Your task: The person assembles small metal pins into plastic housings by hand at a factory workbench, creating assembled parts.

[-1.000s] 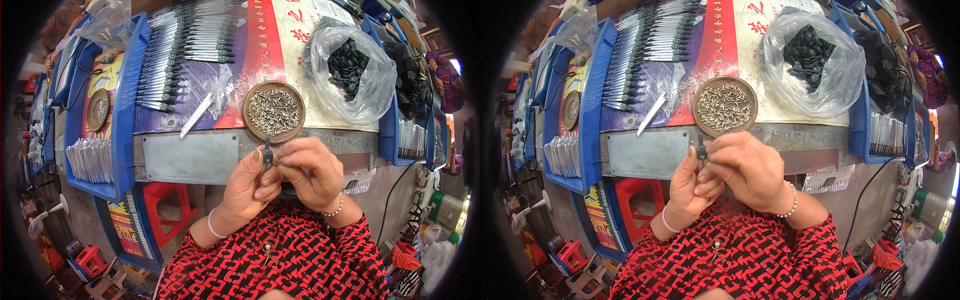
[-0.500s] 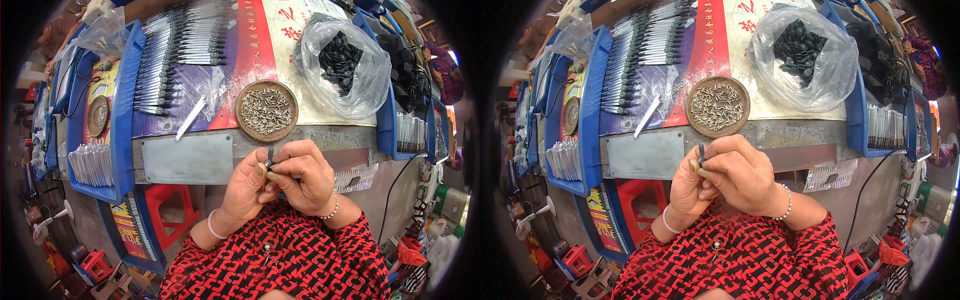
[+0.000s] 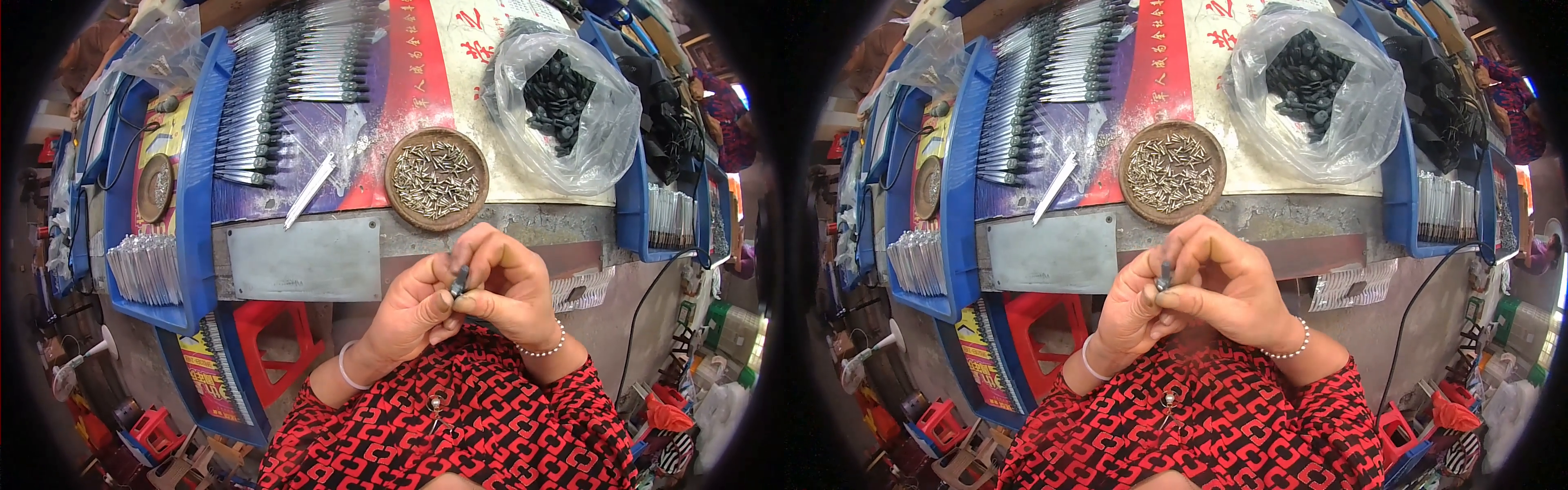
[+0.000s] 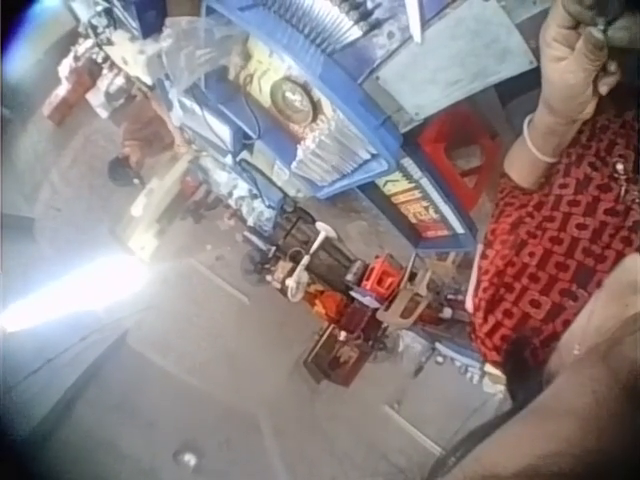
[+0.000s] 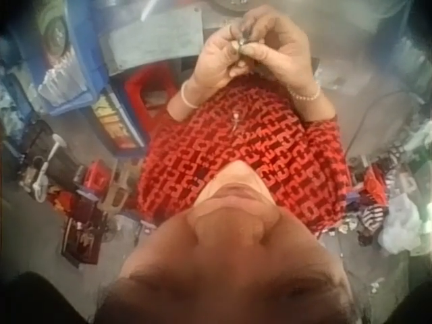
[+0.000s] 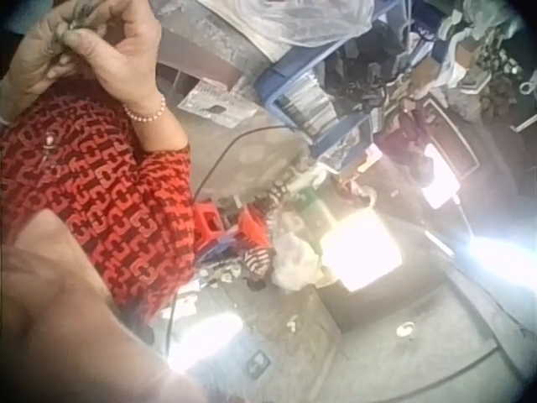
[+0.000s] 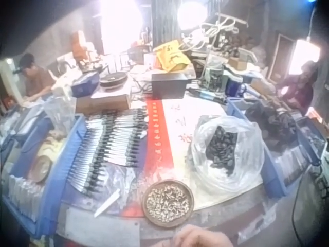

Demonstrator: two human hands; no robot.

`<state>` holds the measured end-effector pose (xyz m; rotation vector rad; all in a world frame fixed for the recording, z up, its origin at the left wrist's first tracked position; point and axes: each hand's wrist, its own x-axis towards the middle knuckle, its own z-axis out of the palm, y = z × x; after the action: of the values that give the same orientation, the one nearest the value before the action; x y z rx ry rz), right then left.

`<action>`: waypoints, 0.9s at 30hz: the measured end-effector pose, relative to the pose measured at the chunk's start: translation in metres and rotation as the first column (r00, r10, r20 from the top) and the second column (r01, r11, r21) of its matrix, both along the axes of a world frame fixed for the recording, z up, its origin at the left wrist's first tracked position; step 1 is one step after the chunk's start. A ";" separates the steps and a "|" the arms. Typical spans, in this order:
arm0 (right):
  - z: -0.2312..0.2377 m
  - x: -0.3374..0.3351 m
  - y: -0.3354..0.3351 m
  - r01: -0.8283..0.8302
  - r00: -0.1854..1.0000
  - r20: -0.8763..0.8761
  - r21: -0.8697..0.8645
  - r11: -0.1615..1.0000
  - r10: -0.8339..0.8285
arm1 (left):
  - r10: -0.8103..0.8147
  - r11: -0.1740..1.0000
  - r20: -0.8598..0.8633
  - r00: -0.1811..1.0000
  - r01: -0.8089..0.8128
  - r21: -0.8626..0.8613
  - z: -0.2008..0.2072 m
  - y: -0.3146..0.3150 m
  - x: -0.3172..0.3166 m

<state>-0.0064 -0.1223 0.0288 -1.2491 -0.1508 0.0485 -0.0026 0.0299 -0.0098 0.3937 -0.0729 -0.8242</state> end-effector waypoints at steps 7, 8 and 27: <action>-0.001 0.004 -0.010 -0.221 0.972 -0.089 -0.027 0.975 0.218 | -0.024 0.996 0.009 1.000 0.024 0.089 0.007 0.002 -0.002; -0.003 0.003 -0.010 -0.189 0.981 -0.062 -0.118 0.975 0.182 | -0.041 0.997 -0.028 0.999 0.043 0.062 0.006 0.001 -0.001; -0.002 0.078 -0.015 0.169 0.953 0.167 -0.986 0.015 0.253 | -0.021 1.000 -0.182 0.983 0.019 -0.014 0.005 0.016 0.005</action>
<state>0.0719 -0.1378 0.0264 -2.8134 -0.4972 0.0050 0.0021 0.0464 -0.0046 0.3050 0.0882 -0.8756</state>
